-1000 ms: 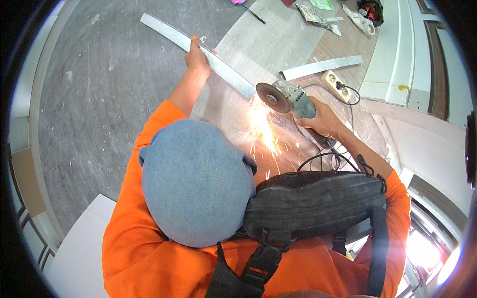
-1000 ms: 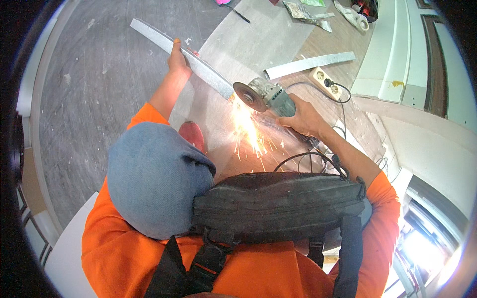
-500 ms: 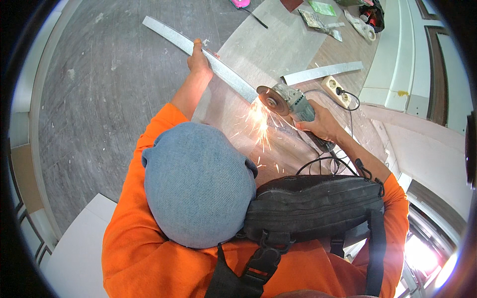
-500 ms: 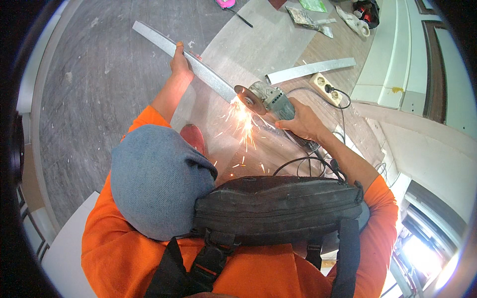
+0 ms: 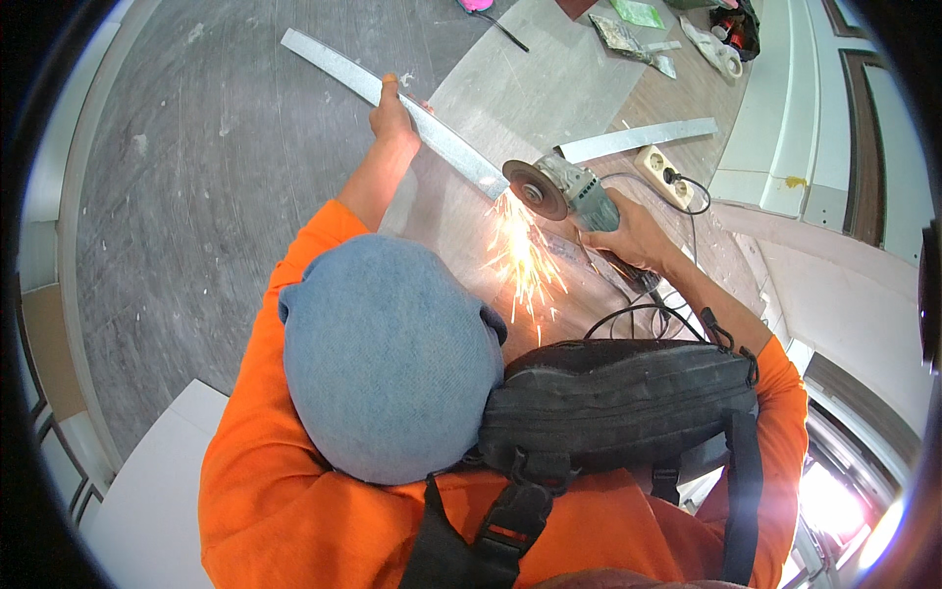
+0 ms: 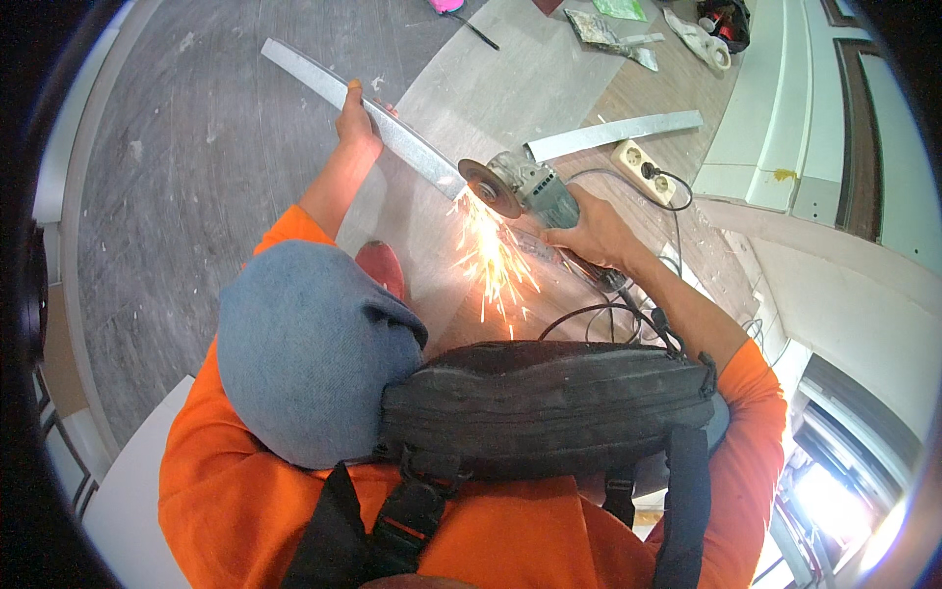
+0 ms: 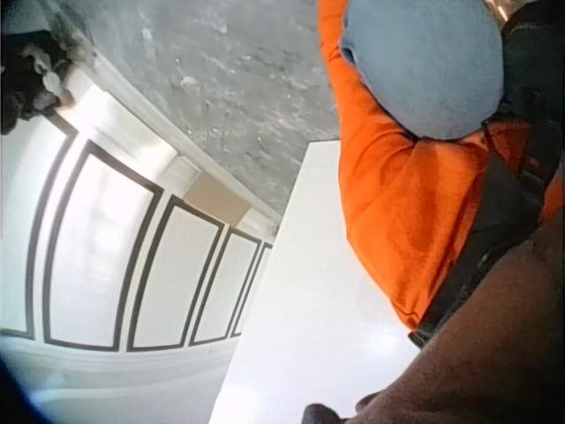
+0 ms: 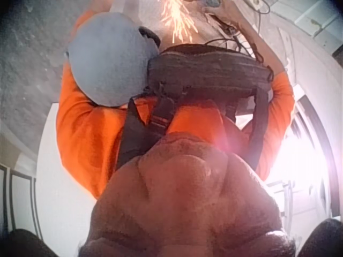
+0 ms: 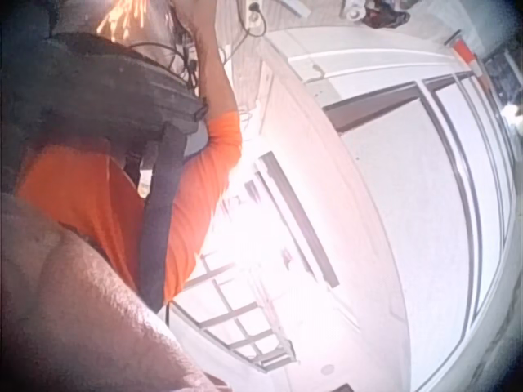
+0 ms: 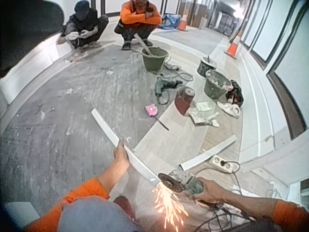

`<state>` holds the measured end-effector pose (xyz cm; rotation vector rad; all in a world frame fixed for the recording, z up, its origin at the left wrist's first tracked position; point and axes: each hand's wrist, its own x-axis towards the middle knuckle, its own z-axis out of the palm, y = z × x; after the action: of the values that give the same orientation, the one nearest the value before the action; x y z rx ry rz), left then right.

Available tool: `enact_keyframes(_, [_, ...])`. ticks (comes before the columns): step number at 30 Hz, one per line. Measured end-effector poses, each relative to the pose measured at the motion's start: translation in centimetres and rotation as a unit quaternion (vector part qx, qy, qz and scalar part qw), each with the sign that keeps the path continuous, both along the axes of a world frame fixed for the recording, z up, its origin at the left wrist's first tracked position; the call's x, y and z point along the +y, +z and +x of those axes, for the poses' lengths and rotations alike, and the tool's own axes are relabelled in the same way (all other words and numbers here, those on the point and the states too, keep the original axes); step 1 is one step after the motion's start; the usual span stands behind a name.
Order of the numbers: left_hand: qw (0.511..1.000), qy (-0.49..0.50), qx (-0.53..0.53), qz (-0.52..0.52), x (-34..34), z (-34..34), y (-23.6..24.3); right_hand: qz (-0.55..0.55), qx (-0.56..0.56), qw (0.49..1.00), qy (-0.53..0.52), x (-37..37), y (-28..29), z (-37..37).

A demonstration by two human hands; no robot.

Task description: The person marks a metal trim piece using a square and a pen, plugs an angle grinder into a power outlet, and uses the grinder to cut the metal trim on a work surface, producing sparks.

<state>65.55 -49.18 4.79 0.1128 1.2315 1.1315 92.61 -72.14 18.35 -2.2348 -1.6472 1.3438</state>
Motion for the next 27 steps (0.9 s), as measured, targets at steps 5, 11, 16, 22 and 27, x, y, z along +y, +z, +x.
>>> enact_keyframes(5, [1.0, -0.017, 0.006, -0.002, 0.2, -0.3, -0.1, -0.006, 0.001, 1.0, 0.002, 0.2, 0.2, -0.2])
enact_keyframes(11, [1.0, 0.002, 0.01, -0.003, 0.1, 0.0, 0.1, -0.009, -0.008, 1.0, -0.002, 0.0, 0.0, -0.2])
enact_keyframes(16, [1.0, 0.004, 0.009, -0.007, 0.2, 0.0, -0.2, -0.015, -0.008, 1.0, -0.004, 0.0, 0.3, -0.3])
enact_keyframes(22, [1.0, 0.014, -0.007, -0.001, 0.2, -0.6, -1.9, 0.012, 0.017, 1.0, -0.017, -0.1, 0.7, -0.5])
enact_keyframes(27, [1.0, 0.006, 0.009, 0.01, -0.1, -2.3, -3.0, 0.041, 0.042, 0.998, -0.038, -0.1, 1.3, 0.0])
